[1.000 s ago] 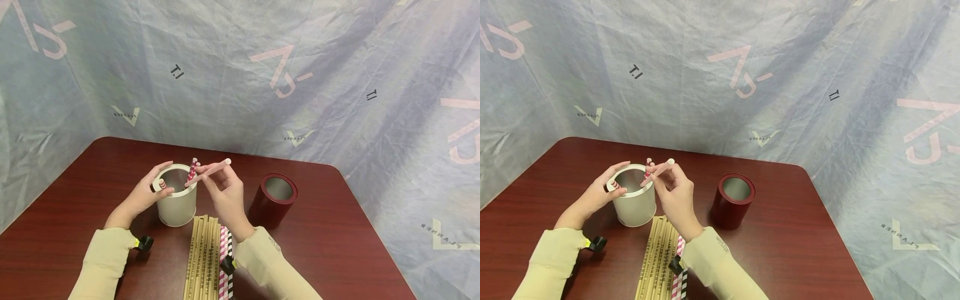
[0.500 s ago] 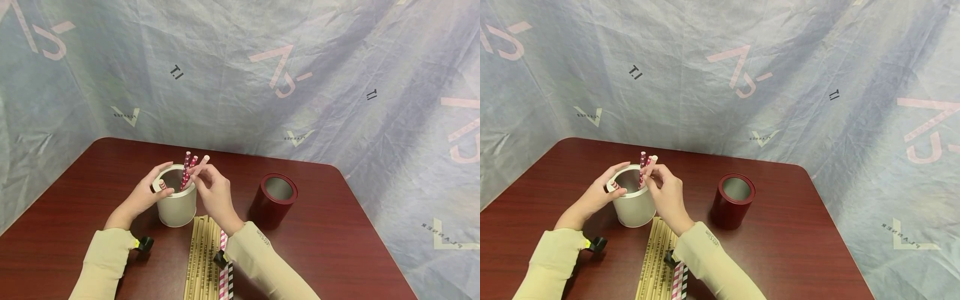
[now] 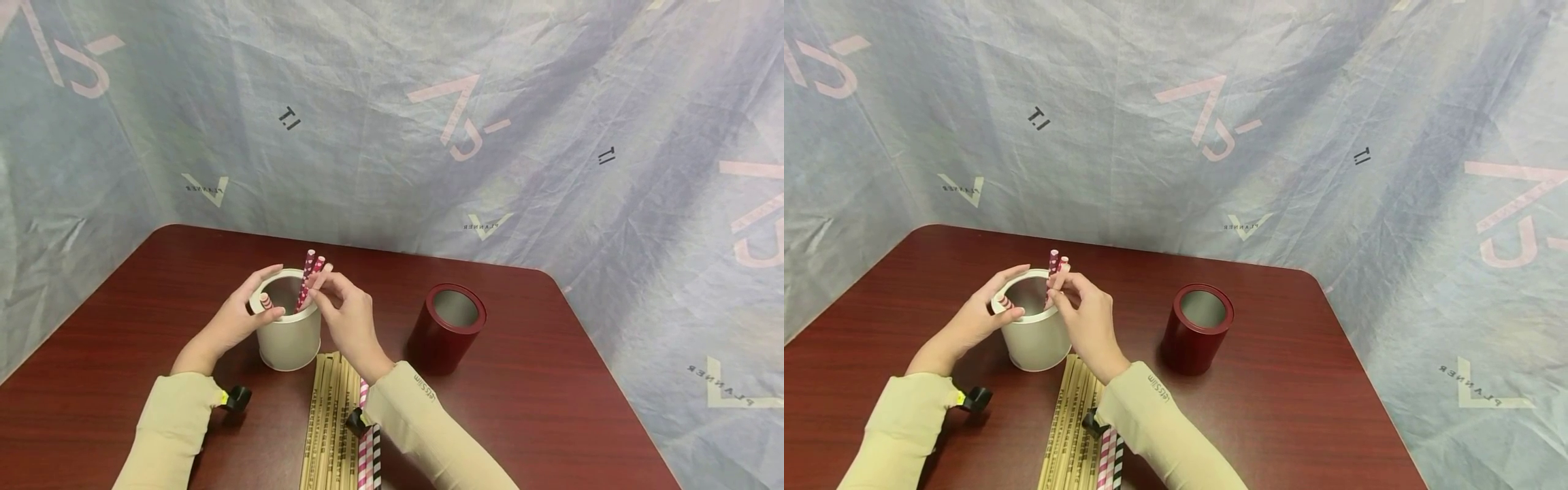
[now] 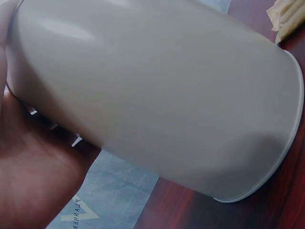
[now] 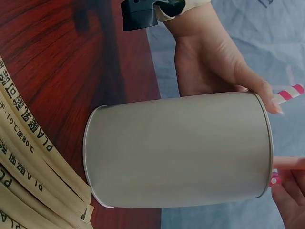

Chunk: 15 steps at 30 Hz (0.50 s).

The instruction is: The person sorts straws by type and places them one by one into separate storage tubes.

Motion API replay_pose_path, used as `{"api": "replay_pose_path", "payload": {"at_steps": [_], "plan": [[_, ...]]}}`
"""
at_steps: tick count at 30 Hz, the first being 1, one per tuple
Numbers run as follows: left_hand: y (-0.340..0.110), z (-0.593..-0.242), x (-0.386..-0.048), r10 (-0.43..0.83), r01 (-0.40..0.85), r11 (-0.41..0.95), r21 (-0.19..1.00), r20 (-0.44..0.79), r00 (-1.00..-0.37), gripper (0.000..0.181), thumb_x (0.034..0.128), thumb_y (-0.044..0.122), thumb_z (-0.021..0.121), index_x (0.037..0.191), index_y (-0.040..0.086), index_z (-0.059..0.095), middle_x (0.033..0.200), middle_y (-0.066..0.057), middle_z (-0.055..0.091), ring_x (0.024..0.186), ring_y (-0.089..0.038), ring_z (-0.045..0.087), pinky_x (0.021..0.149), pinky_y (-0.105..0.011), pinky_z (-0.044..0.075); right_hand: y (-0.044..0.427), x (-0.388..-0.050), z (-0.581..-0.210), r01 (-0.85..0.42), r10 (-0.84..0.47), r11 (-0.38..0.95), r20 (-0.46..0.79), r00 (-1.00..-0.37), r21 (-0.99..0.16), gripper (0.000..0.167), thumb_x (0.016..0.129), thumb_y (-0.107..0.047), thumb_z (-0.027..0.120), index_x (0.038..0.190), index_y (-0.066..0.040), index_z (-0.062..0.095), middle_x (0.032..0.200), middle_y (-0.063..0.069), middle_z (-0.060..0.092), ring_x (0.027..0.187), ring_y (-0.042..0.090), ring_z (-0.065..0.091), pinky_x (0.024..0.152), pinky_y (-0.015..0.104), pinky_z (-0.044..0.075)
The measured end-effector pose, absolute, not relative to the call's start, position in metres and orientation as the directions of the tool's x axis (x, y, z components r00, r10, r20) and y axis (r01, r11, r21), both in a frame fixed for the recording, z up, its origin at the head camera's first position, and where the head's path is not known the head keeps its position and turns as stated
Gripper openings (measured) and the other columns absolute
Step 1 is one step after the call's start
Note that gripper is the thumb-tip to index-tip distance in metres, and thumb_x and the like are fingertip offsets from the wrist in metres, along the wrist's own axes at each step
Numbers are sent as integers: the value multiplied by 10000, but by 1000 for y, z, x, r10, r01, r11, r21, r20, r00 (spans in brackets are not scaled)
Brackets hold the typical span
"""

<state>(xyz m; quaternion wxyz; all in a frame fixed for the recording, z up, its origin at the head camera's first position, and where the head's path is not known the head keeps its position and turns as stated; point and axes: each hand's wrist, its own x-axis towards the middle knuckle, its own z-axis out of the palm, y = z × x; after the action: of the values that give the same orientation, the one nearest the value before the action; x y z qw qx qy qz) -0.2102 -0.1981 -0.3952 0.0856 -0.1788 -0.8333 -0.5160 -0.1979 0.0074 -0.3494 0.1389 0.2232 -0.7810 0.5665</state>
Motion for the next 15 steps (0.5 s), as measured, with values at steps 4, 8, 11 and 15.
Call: {"api": "replay_pose_path", "payload": {"at_steps": [4,8,11,15], "plan": [[-198,-395,-210,211,382,398,834,322,-923,710,867,127,684,1489,115,340,1459,-177,436,1165,-8,423,905,-114,343,6,-198,-352,-494,-196,263,456,-868,-829,169,900,-102,669,1061,-56,693,1053,75,742,966,166,710,826,221,550],[-197,-395,-210,215,391,387,835,331,-919,704,868,113,680,1486,107,341,1441,-185,449,1123,40,430,891,-101,349,6,-197,-352,-495,-192,282,457,-869,-822,178,903,-123,670,1072,-75,698,1028,59,748,941,146,711,796,191,541],[-197,-395,-210,215,395,386,834,335,-917,704,866,112,681,1484,105,343,1433,-187,456,1097,71,427,884,-98,352,7,-197,-352,-496,-186,287,460,-868,-820,176,900,-131,675,1065,-73,699,1020,59,752,938,139,712,795,182,539],[-198,-395,-210,215,391,388,835,330,-919,711,863,129,683,1487,116,342,1437,-180,456,1104,75,421,893,-118,355,11,-197,-354,-492,-179,276,459,-870,-826,186,887,-141,689,1057,-63,696,1000,74,753,940,152,714,801,195,546]]}}
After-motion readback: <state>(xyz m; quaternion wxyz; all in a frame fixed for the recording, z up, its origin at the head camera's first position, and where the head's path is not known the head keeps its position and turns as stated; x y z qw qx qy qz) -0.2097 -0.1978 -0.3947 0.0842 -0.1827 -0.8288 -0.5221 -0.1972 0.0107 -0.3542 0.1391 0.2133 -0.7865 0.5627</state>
